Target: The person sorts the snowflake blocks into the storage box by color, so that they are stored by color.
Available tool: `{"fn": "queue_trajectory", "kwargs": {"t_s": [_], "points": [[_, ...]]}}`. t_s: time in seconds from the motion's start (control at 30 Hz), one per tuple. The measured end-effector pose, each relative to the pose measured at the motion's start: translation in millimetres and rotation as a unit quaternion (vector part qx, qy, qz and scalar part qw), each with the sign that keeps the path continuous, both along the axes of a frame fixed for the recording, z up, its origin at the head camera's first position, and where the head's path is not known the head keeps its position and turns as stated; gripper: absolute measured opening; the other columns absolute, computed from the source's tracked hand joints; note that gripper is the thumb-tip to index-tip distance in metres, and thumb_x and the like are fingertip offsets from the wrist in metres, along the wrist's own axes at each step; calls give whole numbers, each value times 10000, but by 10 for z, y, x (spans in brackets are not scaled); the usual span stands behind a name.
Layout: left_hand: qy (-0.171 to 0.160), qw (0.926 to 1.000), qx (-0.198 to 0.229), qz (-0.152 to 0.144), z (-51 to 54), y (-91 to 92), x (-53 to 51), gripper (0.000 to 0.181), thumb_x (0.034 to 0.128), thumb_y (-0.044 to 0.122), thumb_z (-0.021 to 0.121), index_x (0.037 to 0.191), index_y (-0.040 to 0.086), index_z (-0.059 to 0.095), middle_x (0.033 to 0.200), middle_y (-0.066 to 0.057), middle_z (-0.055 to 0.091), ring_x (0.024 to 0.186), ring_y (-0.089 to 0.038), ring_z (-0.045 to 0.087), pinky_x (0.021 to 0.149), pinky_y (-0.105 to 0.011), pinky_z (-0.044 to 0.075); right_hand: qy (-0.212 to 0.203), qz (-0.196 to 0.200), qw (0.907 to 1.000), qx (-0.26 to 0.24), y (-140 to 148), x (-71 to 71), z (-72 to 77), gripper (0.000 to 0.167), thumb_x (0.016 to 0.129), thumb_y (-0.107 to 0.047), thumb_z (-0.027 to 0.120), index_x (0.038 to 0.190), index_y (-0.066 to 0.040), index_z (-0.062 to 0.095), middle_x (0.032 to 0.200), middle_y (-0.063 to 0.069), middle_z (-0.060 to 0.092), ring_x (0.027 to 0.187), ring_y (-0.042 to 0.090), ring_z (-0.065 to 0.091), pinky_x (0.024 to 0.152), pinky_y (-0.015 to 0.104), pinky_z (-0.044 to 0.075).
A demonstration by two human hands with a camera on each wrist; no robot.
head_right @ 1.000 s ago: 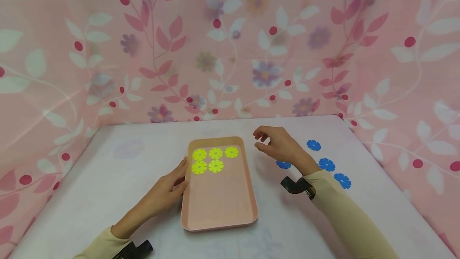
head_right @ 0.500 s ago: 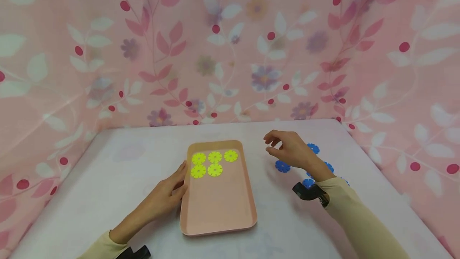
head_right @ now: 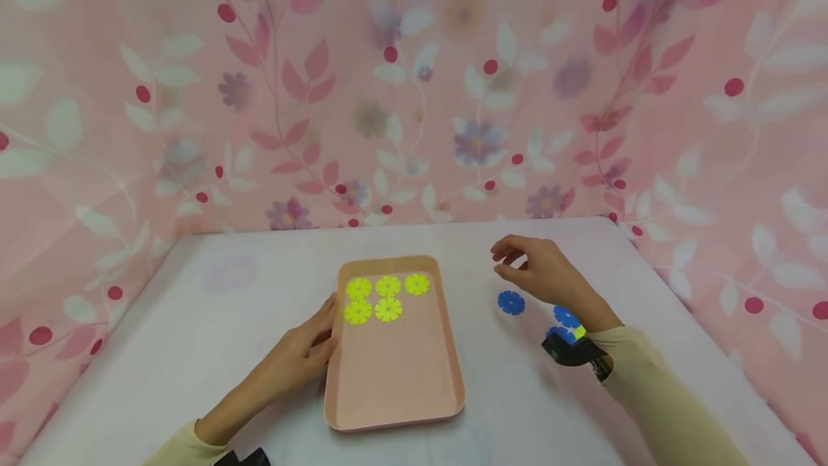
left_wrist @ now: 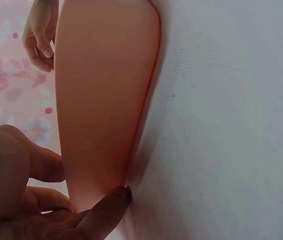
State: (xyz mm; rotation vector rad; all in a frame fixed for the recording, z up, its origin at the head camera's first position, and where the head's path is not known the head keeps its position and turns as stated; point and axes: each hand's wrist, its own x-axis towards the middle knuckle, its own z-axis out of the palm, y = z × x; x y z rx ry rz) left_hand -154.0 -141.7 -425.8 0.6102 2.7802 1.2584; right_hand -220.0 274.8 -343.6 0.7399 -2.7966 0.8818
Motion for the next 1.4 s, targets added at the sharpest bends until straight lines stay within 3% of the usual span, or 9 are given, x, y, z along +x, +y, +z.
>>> {"fn": "queue_trajectory", "kwargs": {"t_s": [0.2,0.7,0.9,1.1,1.23,1.4], "points": [[8,9999,86,64,0,19,27,631,1019,16,603,1579,-60,322,1664,-193,235,1486,-310,326,1173,-496,299,82,18,9999,-84,-7,23,-10,214,961,-82,754,1172,-71,718,1085,7,720,991,214,679,832,411,599],[-35,10000,49,-2,30,58,-62,644,1023,34,610,1581,-59,303,1671,-185,219,1508,-289,270,1183,-474,284,157,-411,9989,159,291,157,16,256,952,-86,765,1198,-55,703,1108,56,726,1006,275,687,833,496,604],[-24,10000,73,-29,12,80,-64,643,1025,35,612,1582,-58,303,1670,-190,218,1510,-289,265,1183,-476,286,189,-553,9977,338,504,203,-16,269,929,-45,773,1188,-56,701,1092,67,725,977,277,694,806,334,609],[14,10000,66,-14,21,66,-61,638,1029,42,605,1587,-46,308,1673,-181,219,1512,-282,264,1181,-483,288,117,-811,9953,523,655,235,-70,264,926,-64,777,1180,-52,705,1084,84,725,984,292,686,809,373,612],[-7,10000,12,8,0,22,-4,631,1027,38,601,1584,-47,317,1669,-186,226,1510,-291,264,1178,-485,281,-14,-885,9945,556,740,279,-186,261,920,-67,783,1169,-46,708,1077,99,726,985,305,690,777,243,569],[6,10000,38,2,-7,21,13,628,1027,34,599,1584,-46,321,1668,-191,227,1506,-299,272,1180,-493,278,-53,-997,9932,604,853,343,-269,271,905,-51,795,1162,-33,710,1073,118,728,972,318,695,767,256,578]]}}
